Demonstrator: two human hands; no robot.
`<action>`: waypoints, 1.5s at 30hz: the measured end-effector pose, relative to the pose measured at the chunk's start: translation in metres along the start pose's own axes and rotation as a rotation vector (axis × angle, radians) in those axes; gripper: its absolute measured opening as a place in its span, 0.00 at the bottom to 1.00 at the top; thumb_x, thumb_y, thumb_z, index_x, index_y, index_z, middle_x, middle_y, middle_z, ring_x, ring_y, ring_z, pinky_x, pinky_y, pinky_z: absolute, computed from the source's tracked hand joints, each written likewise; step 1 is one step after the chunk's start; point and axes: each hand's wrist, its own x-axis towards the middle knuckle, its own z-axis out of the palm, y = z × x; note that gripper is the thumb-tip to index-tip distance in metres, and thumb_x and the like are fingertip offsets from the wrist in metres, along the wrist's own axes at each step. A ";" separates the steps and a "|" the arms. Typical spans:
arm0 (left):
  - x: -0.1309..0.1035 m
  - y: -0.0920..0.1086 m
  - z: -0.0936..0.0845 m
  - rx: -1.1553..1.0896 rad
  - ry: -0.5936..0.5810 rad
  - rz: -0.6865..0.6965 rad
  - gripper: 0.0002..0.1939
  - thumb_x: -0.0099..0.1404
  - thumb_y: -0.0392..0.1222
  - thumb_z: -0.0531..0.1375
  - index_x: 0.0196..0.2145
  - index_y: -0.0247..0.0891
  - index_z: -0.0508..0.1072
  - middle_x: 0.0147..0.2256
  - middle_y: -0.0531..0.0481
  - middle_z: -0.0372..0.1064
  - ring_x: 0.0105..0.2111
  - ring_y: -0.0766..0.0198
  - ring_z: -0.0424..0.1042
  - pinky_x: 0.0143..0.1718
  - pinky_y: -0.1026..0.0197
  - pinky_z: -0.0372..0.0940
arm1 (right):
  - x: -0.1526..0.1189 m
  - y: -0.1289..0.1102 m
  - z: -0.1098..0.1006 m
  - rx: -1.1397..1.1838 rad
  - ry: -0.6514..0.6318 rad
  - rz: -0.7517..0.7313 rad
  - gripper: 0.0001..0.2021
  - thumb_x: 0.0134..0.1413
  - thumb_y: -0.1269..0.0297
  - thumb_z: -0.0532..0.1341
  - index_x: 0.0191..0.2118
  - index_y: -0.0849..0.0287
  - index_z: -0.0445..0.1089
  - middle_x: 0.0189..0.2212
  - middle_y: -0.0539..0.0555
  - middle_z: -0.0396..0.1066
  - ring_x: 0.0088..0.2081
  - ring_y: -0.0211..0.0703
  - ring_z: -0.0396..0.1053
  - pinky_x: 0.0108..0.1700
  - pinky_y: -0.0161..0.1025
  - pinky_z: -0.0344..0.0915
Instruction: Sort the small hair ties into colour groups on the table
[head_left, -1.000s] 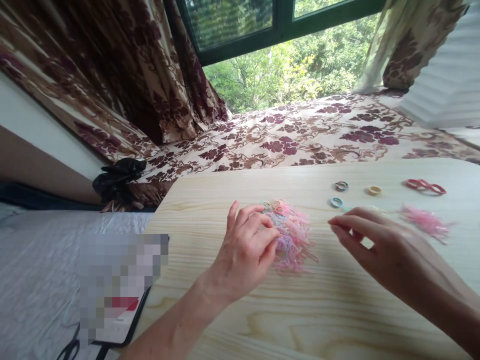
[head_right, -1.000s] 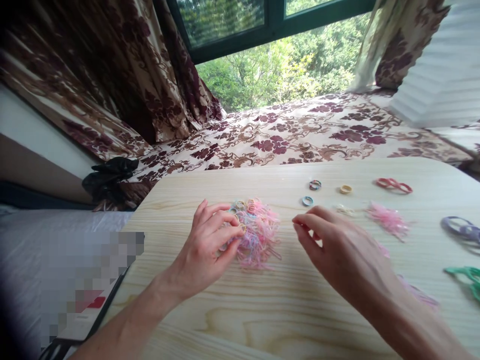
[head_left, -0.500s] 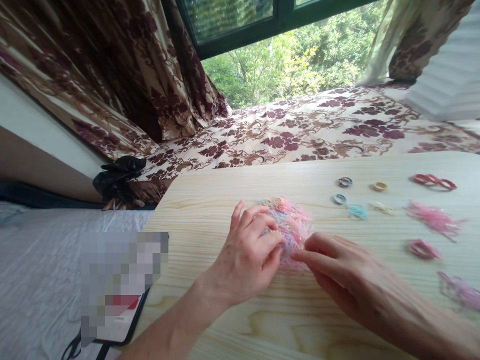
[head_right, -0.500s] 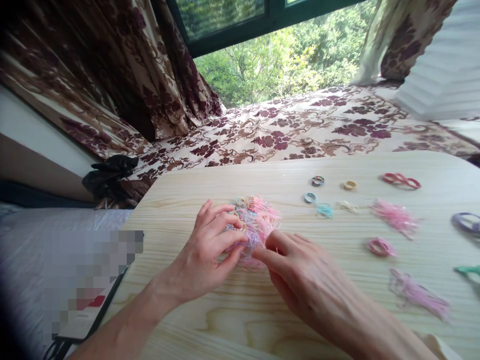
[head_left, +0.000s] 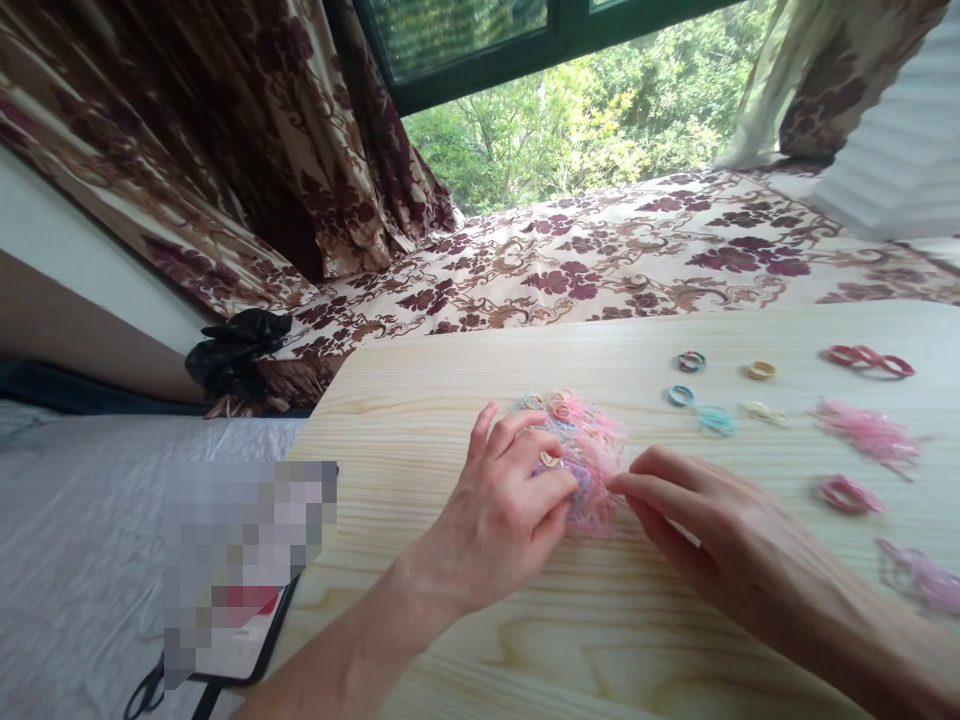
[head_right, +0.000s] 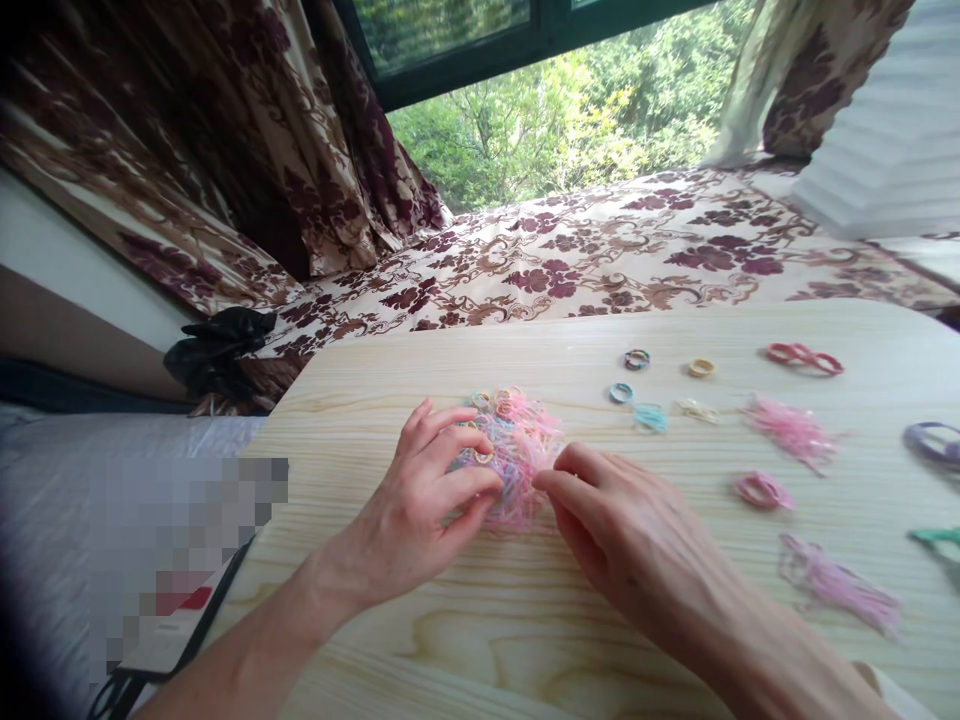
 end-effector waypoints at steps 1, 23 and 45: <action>0.000 0.000 0.001 0.006 0.004 0.008 0.08 0.65 0.31 0.58 0.36 0.40 0.76 0.44 0.47 0.72 0.57 0.52 0.63 0.64 0.36 0.50 | 0.000 -0.001 0.000 0.003 -0.001 -0.003 0.13 0.61 0.74 0.50 0.32 0.58 0.71 0.29 0.54 0.70 0.26 0.36 0.66 0.27 0.33 0.61; -0.001 -0.001 0.013 0.035 0.011 0.011 0.05 0.66 0.37 0.60 0.39 0.40 0.77 0.45 0.47 0.73 0.59 0.53 0.62 0.66 0.38 0.48 | 0.002 -0.001 0.000 0.003 0.030 -0.025 0.13 0.60 0.75 0.51 0.35 0.58 0.72 0.29 0.53 0.71 0.27 0.36 0.68 0.28 0.33 0.62; 0.002 0.002 0.014 0.044 0.087 -0.050 0.07 0.66 0.33 0.58 0.31 0.39 0.75 0.41 0.49 0.75 0.56 0.54 0.66 0.64 0.38 0.50 | 0.002 -0.002 -0.003 -0.013 0.001 -0.012 0.13 0.61 0.74 0.50 0.32 0.58 0.71 0.27 0.54 0.70 0.26 0.36 0.66 0.27 0.33 0.61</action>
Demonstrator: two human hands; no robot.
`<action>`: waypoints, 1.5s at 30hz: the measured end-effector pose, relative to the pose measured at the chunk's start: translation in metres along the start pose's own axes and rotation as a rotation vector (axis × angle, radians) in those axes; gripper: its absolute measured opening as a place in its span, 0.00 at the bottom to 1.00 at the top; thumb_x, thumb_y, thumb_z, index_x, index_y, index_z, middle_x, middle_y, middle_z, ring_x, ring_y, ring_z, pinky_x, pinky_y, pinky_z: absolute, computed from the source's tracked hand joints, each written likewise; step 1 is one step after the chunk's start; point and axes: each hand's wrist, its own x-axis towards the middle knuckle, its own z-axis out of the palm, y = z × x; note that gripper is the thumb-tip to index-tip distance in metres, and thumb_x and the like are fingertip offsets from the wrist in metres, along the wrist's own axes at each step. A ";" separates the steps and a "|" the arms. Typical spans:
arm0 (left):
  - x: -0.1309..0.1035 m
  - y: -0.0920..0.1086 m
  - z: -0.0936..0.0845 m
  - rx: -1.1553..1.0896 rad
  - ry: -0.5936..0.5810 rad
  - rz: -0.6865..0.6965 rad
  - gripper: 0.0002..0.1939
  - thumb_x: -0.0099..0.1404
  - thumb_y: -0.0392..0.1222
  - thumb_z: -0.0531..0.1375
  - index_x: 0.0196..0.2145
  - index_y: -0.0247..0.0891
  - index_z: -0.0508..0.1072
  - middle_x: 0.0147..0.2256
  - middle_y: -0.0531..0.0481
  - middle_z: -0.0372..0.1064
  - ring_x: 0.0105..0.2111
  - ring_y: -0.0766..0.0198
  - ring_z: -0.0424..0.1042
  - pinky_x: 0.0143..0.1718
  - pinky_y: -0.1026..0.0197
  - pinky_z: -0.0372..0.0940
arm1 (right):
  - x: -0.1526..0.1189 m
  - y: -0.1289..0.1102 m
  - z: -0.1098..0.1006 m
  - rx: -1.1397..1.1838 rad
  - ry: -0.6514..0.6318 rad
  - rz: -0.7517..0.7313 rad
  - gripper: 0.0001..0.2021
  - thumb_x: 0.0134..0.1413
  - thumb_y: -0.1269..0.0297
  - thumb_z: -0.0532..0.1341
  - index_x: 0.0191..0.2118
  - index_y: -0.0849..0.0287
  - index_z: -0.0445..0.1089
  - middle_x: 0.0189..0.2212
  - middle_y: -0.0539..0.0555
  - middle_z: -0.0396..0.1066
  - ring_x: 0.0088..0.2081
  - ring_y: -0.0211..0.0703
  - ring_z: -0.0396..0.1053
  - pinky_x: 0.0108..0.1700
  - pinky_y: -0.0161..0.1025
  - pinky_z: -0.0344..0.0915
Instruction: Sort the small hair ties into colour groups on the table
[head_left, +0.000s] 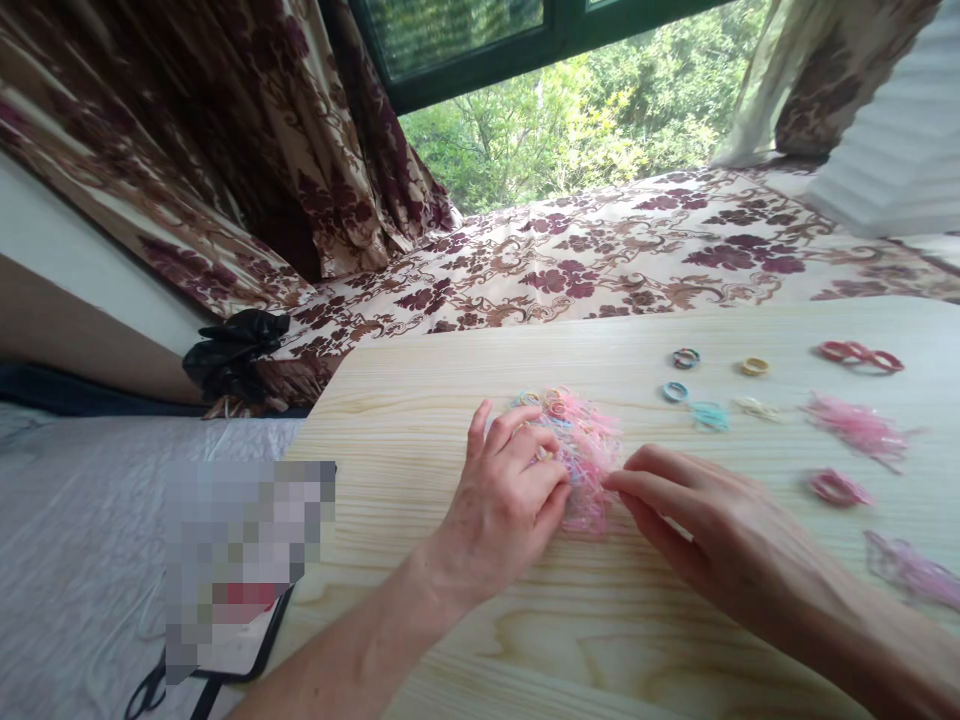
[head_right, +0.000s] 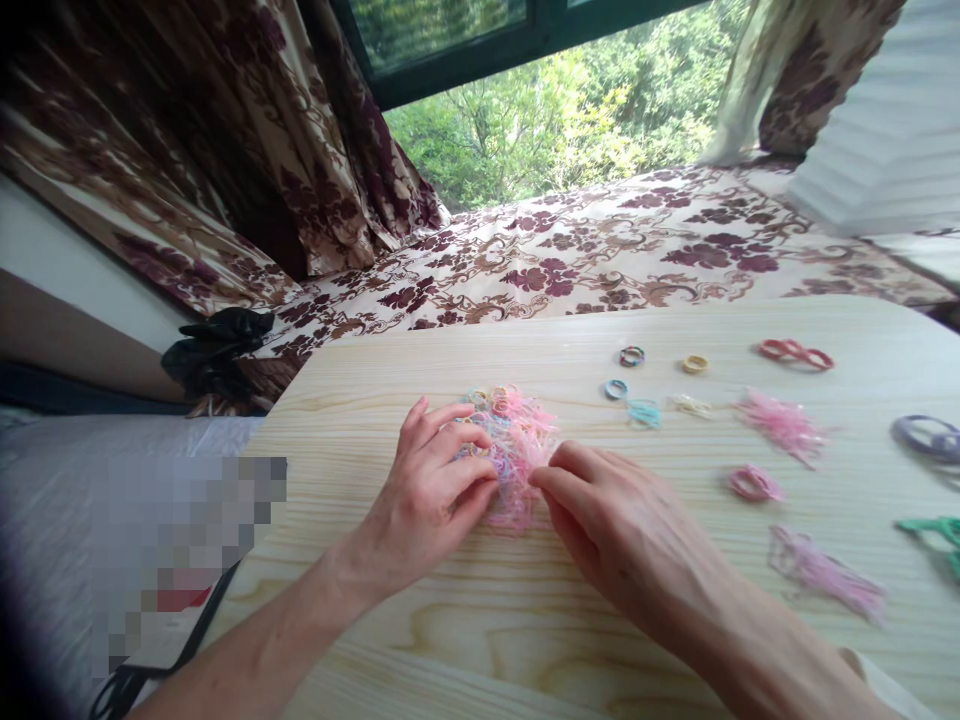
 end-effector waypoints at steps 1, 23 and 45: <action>0.000 0.000 0.000 0.002 -0.001 -0.002 0.07 0.66 0.32 0.58 0.31 0.39 0.75 0.41 0.49 0.75 0.56 0.54 0.66 0.64 0.38 0.50 | 0.000 0.000 0.000 -0.002 -0.004 0.002 0.14 0.62 0.74 0.50 0.32 0.58 0.71 0.28 0.54 0.70 0.26 0.36 0.66 0.27 0.33 0.61; -0.001 0.000 -0.005 -0.027 -0.037 -0.018 0.09 0.63 0.30 0.58 0.39 0.39 0.74 0.44 0.47 0.73 0.58 0.53 0.63 0.66 0.39 0.47 | -0.001 -0.001 0.001 -0.004 -0.021 0.021 0.13 0.61 0.74 0.51 0.35 0.58 0.73 0.27 0.54 0.70 0.26 0.37 0.66 0.27 0.34 0.60; -0.001 0.004 -0.002 -0.036 -0.018 0.001 0.06 0.66 0.32 0.57 0.33 0.38 0.73 0.43 0.48 0.74 0.57 0.53 0.65 0.64 0.39 0.51 | -0.001 -0.003 0.005 -0.017 -0.007 -0.019 0.10 0.65 0.68 0.52 0.39 0.58 0.70 0.26 0.51 0.67 0.25 0.37 0.65 0.27 0.33 0.60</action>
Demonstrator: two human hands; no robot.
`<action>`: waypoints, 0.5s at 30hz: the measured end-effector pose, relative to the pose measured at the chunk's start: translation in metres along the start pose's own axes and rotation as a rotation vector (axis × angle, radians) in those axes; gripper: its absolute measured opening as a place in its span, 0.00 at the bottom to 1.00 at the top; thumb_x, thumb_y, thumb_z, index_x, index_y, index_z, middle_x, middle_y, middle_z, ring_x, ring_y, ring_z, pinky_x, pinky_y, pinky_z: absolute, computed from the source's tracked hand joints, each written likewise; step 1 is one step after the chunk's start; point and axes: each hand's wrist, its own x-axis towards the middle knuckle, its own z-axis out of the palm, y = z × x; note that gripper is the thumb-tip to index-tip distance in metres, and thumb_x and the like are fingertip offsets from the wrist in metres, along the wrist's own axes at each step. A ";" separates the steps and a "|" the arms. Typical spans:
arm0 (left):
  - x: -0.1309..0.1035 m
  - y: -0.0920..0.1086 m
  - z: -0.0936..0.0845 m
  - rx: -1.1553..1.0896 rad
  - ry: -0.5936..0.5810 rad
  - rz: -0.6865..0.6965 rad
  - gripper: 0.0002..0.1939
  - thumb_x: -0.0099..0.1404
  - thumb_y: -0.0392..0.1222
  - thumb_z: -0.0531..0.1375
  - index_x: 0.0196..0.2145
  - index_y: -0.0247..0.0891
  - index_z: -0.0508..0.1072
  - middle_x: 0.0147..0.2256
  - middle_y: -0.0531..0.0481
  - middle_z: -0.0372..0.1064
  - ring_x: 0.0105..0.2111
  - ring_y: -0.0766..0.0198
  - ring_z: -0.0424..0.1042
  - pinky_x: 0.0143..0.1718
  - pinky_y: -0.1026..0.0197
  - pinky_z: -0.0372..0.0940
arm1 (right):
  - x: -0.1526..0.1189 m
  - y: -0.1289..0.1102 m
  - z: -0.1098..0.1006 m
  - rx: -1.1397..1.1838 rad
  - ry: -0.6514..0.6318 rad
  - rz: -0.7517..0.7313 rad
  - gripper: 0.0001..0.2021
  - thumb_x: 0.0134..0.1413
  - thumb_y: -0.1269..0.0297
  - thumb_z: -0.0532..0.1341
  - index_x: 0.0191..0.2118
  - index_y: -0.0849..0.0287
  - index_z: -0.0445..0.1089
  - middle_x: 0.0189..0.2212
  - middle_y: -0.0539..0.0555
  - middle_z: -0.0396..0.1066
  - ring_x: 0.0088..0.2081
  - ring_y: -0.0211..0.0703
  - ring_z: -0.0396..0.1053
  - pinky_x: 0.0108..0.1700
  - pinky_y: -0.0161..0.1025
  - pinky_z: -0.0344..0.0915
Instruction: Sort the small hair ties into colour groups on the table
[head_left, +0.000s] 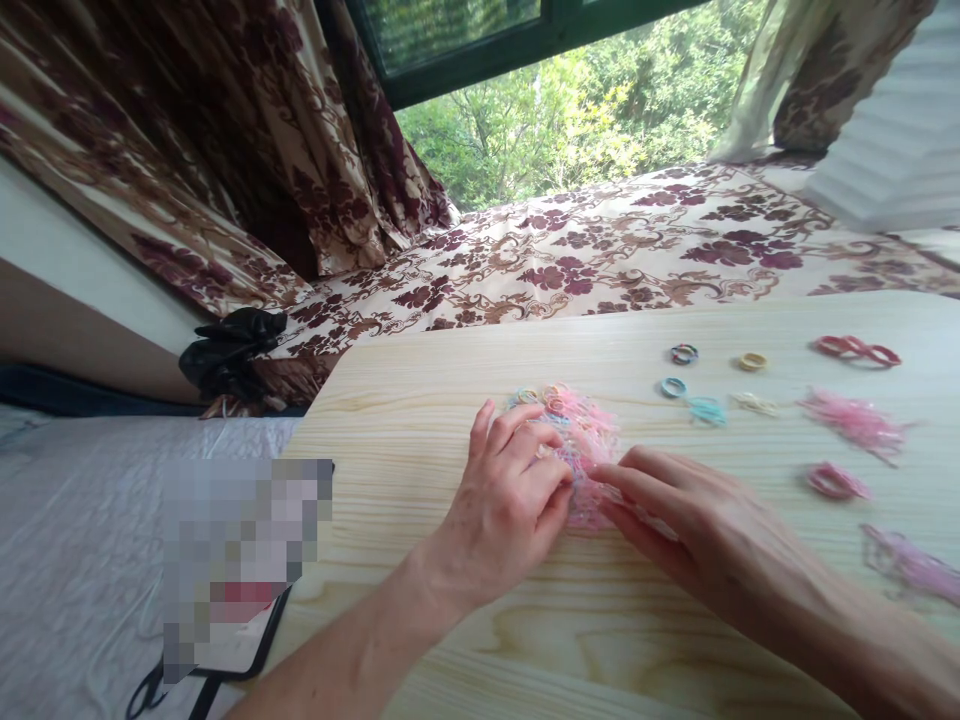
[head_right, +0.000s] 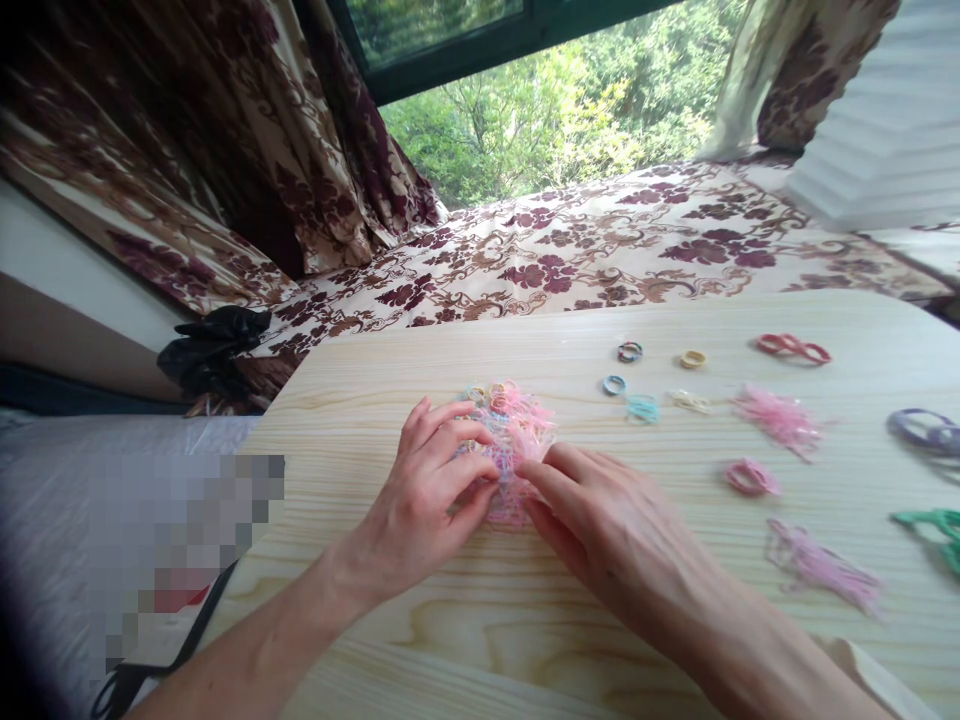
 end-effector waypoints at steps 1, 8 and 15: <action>0.000 0.000 0.000 -0.009 0.002 0.007 0.06 0.67 0.33 0.57 0.33 0.38 0.73 0.43 0.48 0.74 0.57 0.54 0.65 0.64 0.39 0.51 | 0.001 0.000 0.000 0.003 0.005 -0.001 0.10 0.65 0.68 0.52 0.37 0.58 0.70 0.26 0.51 0.67 0.25 0.37 0.66 0.26 0.33 0.60; 0.000 0.000 0.000 -0.073 0.005 0.011 0.05 0.66 0.33 0.58 0.33 0.38 0.73 0.43 0.49 0.75 0.57 0.55 0.65 0.65 0.41 0.49 | 0.003 0.000 0.000 0.009 0.044 0.018 0.12 0.65 0.69 0.52 0.34 0.58 0.70 0.26 0.51 0.69 0.25 0.35 0.65 0.27 0.33 0.60; -0.001 -0.002 -0.001 -0.074 0.005 -0.034 0.04 0.67 0.33 0.58 0.34 0.39 0.72 0.43 0.49 0.75 0.57 0.55 0.64 0.65 0.42 0.48 | 0.000 0.004 -0.003 -0.070 0.090 0.019 0.11 0.64 0.70 0.52 0.33 0.58 0.70 0.26 0.51 0.69 0.25 0.36 0.67 0.27 0.34 0.61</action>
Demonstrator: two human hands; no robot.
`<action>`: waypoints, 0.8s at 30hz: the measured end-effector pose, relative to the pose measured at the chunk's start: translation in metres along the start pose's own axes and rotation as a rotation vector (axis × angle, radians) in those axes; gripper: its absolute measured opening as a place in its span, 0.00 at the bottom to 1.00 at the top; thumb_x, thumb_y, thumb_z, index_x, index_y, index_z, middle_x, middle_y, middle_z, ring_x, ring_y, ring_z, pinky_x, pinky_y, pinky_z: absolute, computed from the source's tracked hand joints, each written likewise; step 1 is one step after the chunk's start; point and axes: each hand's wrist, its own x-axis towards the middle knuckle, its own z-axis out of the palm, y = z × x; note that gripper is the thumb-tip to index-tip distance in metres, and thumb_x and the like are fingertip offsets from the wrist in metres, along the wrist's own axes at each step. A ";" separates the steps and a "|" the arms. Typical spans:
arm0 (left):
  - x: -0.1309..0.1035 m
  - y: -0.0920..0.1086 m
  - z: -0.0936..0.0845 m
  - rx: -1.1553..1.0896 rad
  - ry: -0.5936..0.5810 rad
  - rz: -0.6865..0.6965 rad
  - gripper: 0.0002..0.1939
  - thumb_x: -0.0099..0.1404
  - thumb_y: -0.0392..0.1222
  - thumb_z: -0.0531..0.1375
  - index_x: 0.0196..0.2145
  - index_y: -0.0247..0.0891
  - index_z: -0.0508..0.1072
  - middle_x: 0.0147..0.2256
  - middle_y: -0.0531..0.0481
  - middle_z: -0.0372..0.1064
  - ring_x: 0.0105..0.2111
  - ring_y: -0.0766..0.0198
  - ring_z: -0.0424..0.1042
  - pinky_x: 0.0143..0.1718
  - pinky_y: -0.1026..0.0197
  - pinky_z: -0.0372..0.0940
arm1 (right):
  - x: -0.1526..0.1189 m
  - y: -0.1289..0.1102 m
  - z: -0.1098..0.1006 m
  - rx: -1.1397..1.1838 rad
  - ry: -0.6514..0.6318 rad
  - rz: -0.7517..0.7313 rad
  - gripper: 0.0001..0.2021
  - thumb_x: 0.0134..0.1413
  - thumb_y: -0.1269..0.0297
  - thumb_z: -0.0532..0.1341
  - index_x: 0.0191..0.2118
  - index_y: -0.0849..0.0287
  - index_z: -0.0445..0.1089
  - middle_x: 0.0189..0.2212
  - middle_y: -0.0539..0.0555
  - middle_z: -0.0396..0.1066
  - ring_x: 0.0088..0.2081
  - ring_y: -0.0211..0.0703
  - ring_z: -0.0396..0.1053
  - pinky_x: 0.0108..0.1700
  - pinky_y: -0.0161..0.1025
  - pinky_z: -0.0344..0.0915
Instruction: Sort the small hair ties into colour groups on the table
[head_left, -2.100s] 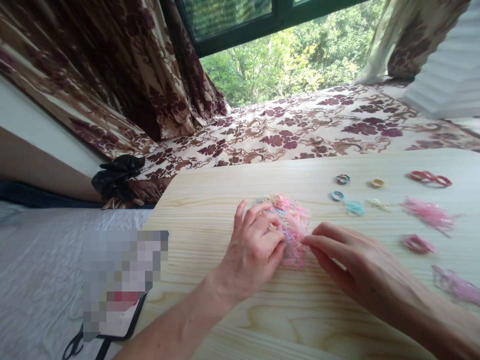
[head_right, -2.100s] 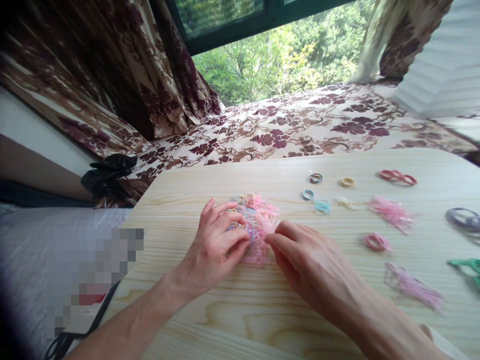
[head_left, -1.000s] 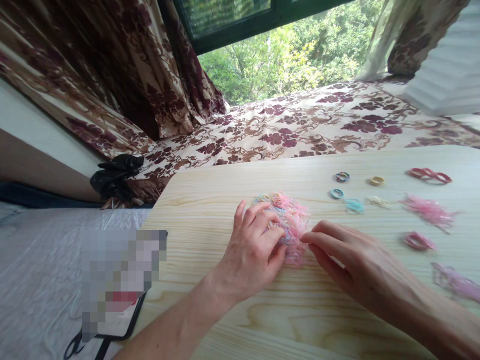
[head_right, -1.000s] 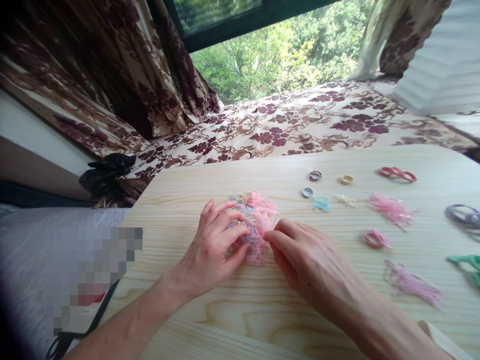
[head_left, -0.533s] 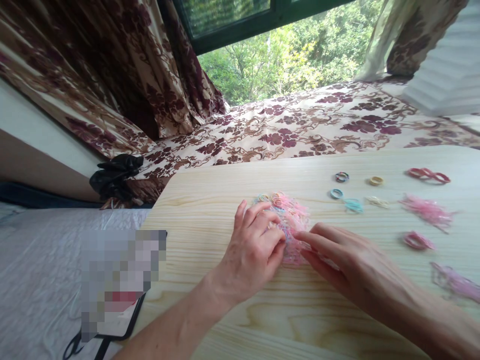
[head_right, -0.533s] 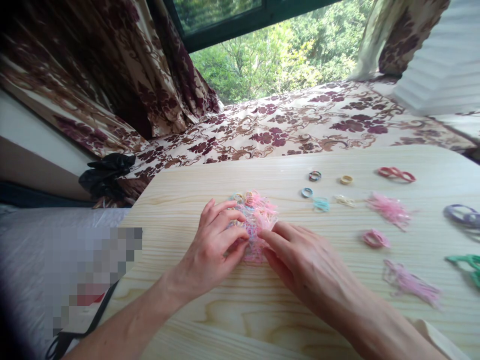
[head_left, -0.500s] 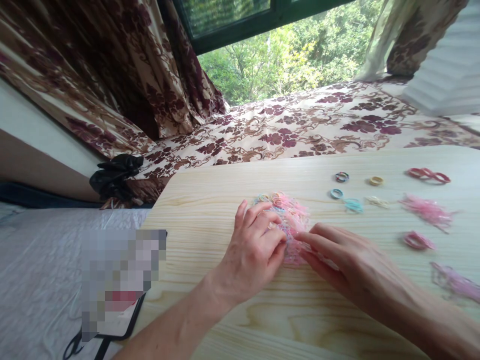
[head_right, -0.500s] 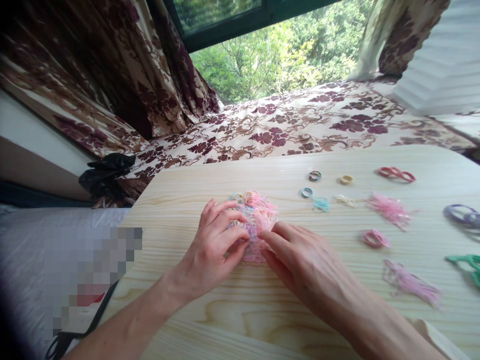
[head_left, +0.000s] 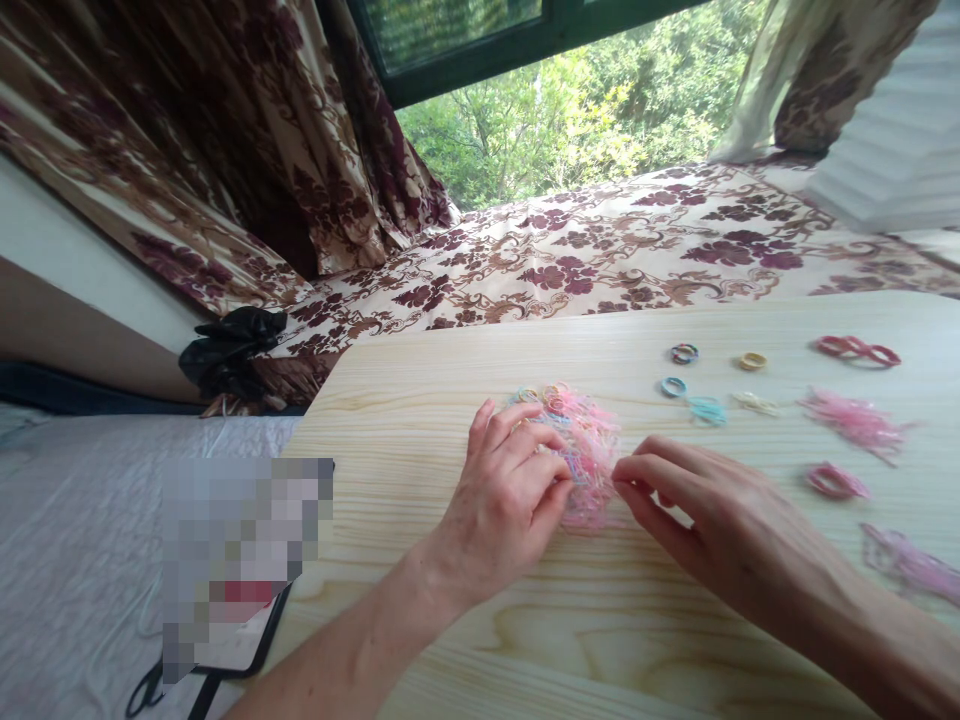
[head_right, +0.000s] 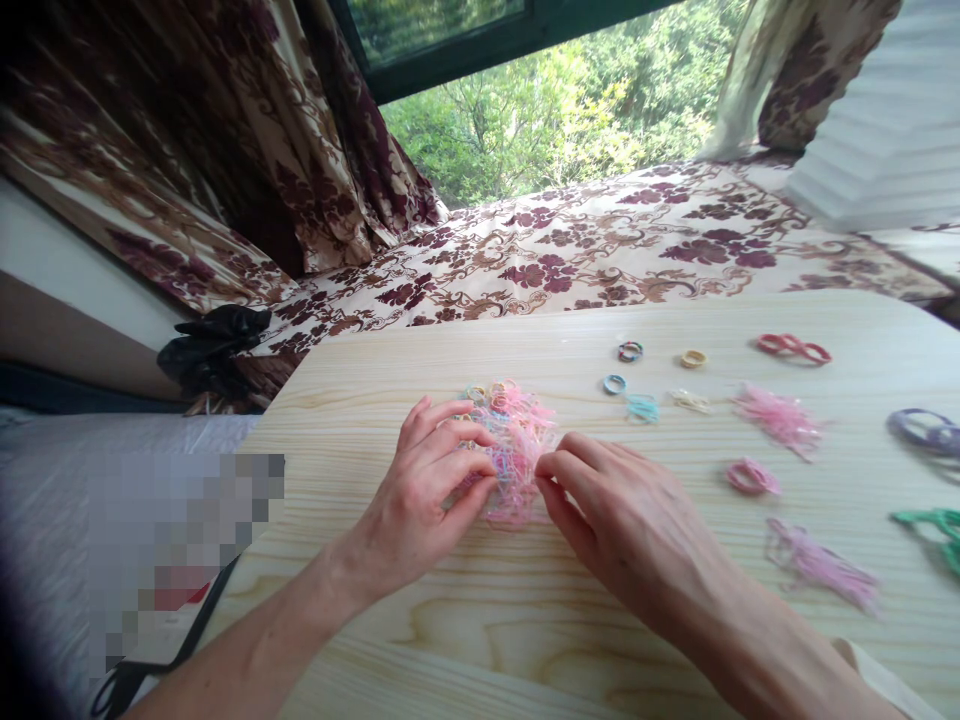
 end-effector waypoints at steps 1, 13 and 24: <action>0.000 0.000 0.000 0.004 0.001 -0.001 0.04 0.67 0.33 0.58 0.35 0.39 0.72 0.43 0.49 0.75 0.57 0.55 0.64 0.65 0.42 0.48 | 0.000 0.001 0.000 -0.021 0.009 0.004 0.11 0.64 0.70 0.52 0.33 0.58 0.70 0.26 0.51 0.69 0.25 0.37 0.67 0.27 0.34 0.61; 0.000 0.004 -0.002 -0.073 0.008 0.011 0.04 0.68 0.34 0.58 0.35 0.38 0.73 0.42 0.49 0.75 0.57 0.56 0.65 0.65 0.42 0.49 | 0.001 -0.006 0.001 0.118 0.060 -0.032 0.08 0.63 0.70 0.57 0.45 0.57 0.71 0.35 0.53 0.73 0.32 0.37 0.72 0.32 0.34 0.67; 0.001 0.006 -0.002 -0.162 0.018 -0.011 0.03 0.67 0.34 0.59 0.35 0.38 0.73 0.41 0.48 0.76 0.56 0.54 0.66 0.63 0.41 0.52 | 0.001 -0.006 0.000 0.169 0.074 -0.072 0.07 0.61 0.73 0.58 0.43 0.56 0.69 0.35 0.52 0.72 0.33 0.35 0.70 0.34 0.32 0.66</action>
